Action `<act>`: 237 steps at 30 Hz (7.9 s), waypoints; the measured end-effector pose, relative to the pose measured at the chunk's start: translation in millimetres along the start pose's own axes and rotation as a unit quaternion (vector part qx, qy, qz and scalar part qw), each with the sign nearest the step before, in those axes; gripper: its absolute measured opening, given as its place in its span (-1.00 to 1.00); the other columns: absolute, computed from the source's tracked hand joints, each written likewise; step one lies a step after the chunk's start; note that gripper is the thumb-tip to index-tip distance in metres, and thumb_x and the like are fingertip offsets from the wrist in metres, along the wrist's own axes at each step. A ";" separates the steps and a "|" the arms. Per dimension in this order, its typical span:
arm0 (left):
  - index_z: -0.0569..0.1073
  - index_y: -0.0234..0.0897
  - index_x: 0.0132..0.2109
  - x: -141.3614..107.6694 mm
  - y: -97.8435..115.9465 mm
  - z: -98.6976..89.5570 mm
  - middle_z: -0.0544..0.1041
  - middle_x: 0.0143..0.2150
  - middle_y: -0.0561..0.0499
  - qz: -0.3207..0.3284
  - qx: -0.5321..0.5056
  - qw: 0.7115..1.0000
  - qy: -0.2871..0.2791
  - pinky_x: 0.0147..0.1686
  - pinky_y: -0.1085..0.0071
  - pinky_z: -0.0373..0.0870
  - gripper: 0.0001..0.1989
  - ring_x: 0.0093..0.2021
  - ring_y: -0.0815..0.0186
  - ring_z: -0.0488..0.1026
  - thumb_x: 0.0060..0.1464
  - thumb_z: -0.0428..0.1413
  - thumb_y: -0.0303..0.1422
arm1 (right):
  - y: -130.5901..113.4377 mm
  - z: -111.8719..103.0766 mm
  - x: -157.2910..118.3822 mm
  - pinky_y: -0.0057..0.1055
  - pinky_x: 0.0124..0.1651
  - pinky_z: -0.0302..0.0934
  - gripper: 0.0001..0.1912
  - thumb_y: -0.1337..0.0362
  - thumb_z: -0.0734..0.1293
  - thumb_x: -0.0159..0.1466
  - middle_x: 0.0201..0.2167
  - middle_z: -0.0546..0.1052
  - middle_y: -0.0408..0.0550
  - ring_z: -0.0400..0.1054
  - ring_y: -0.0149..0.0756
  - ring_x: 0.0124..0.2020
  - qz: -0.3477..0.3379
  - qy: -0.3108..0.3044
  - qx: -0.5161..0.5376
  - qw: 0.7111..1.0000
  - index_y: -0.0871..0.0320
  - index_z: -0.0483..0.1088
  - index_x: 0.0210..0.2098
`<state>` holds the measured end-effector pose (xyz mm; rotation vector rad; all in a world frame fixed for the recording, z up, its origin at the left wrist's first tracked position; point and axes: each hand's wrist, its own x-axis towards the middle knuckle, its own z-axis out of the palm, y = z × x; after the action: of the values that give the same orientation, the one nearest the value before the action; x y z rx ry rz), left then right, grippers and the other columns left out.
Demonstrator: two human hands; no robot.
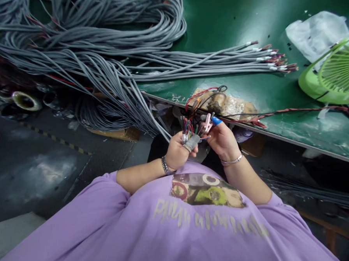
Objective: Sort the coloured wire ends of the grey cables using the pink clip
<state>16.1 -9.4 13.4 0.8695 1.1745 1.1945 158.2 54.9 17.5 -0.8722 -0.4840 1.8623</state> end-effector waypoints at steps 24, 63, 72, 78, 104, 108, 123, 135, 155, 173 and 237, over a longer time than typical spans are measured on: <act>0.41 -0.27 -0.38 7.9 0.4 2.6 0.45 -0.60 0.13 0.007 0.031 0.999 -0.024 -0.69 0.59 0.27 -0.58 -0.67 0.49 0.34 -0.08 0.32 -0.02 | 13.2 5.9 11.7 -0.51 -0.51 0.23 -0.46 -0.28 0.39 0.13 -0.56 0.48 -0.20 0.30 -0.48 -0.59 -0.021 0.015 0.037 0.999 0.10 0.37 -0.44; 0.41 -0.32 -0.39 4.7 -13.3 -19.8 0.47 -0.59 0.10 -0.066 0.066 0.991 -0.096 -0.65 0.60 0.32 -0.54 -0.66 0.48 0.40 -0.02 0.28 0.02 | 23.4 -25.5 -37.6 -0.51 -0.48 0.29 -0.52 -0.01 0.62 -0.11 -0.48 0.50 -0.18 0.30 -0.49 -0.53 -0.015 -0.038 -0.191 0.981 0.17 0.49 -0.35; 0.47 -0.37 -0.47 3.3 2.3 -20.2 0.53 -0.57 -0.02 -0.115 0.099 0.970 -0.190 -0.61 0.54 0.37 -0.51 -0.61 0.41 0.47 -0.04 0.29 0.03 | 26.5 -13.9 -30.2 -0.50 -0.54 0.08 -0.58 0.04 0.61 -0.09 -0.56 0.45 -0.21 0.19 -0.50 -0.58 -0.033 -0.038 -0.216 0.975 0.19 0.45 -0.44; 0.44 -0.34 -0.39 3.7 -5.8 -22.1 0.55 -0.53 0.00 -0.081 0.055 0.989 -0.114 -0.65 0.55 0.30 -0.53 -0.60 0.39 0.50 -0.01 0.26 0.03 | 27.2 -14.0 -22.4 -0.50 -0.55 0.06 -0.56 0.04 0.62 -0.10 -0.64 0.37 -0.26 0.14 -0.55 -0.64 -0.010 -0.027 -0.177 0.984 0.19 0.41 -0.48; 0.45 -0.33 -0.42 5.9 -13.4 -22.6 0.54 -0.56 0.03 -0.031 0.061 0.993 -0.093 -0.66 0.57 0.29 -0.58 -0.62 0.44 0.46 0.09 0.22 -0.03 | 38.6 -9.8 -27.3 -0.46 -0.51 0.05 -0.61 0.04 0.62 -0.07 -0.59 0.39 -0.22 0.11 -0.50 -0.59 -0.058 0.015 -0.173 0.983 0.15 0.47 -0.47; 0.46 -0.34 -0.46 3.9 -10.1 -23.9 0.53 -0.58 0.02 -0.033 0.083 0.989 -0.118 -0.64 0.56 0.29 -0.56 -0.63 0.45 0.44 0.08 0.23 -0.02 | 35.0 -10.8 -26.9 -0.46 -0.52 0.03 -0.60 0.05 0.63 -0.10 -0.60 0.40 -0.21 0.11 -0.49 -0.59 -0.034 -0.003 -0.178 0.984 0.16 0.49 -0.46; 0.43 -0.31 -0.43 2.6 -12.1 -21.3 0.50 -0.58 0.07 -0.030 0.058 0.997 -0.038 -0.68 0.57 0.24 -0.52 -0.66 0.48 0.40 0.03 0.22 0.06 | 43.1 -4.8 -31.4 -0.49 -0.51 0.08 -0.65 0.09 0.61 -0.04 -0.61 0.37 -0.23 0.13 -0.51 -0.58 -0.053 0.027 -0.141 0.988 0.15 0.46 -0.49; 0.41 -0.30 -0.40 4.2 -11.6 -19.7 0.49 -0.58 0.10 -0.036 0.033 0.998 -0.028 -0.70 0.58 0.20 -0.54 -0.67 0.48 0.38 0.00 0.25 0.05 | 35.9 -5.8 -37.4 -0.46 -0.51 0.05 -0.64 0.09 0.59 -0.04 -0.65 0.28 -0.27 0.06 -0.49 -0.60 -0.054 0.013 -0.162 0.985 0.14 0.40 -0.54; 0.40 -0.31 -0.48 3.3 -6.1 -23.1 0.44 -0.62 0.10 -0.063 0.086 0.990 -0.089 -0.68 0.56 0.27 -0.53 -0.70 0.51 0.30 -0.07 0.29 0.03 | 21.7 -18.9 -29.5 -0.45 -0.34 0.36 -0.52 0.03 0.58 -0.07 -0.35 0.59 -0.11 0.44 -0.39 -0.38 0.030 0.013 -0.084 0.996 0.12 0.46 -0.25; 0.42 -0.29 -0.49 -1.9 12.1 -18.7 0.42 -0.65 0.09 -0.066 0.036 0.988 -0.134 -0.71 0.53 0.21 -0.56 -0.72 0.49 0.26 -0.05 0.29 0.01 | 6.4 -25.5 -13.4 -0.46 -0.39 0.33 -0.44 -0.27 0.45 0.03 -0.46 0.53 -0.11 0.39 -0.40 -0.45 0.045 0.038 -0.033 0.998 0.12 0.42 -0.36; 0.38 -0.29 -0.36 7.6 -2.3 4.6 0.44 -0.60 0.15 -0.043 0.022 0.998 -0.026 -0.71 0.58 0.21 -0.53 -0.70 0.50 0.33 -0.09 0.29 0.03 | 15.1 -7.3 13.8 -0.44 -0.41 0.34 -0.55 -0.19 0.43 0.16 -0.50 0.59 -0.18 0.42 -0.42 -0.50 -0.013 -0.014 0.040 0.999 0.09 0.47 -0.36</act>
<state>20.9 -2.1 10.6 0.8693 1.1886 1.0729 150.9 60.4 -2.2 -0.7829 -0.4340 1.8591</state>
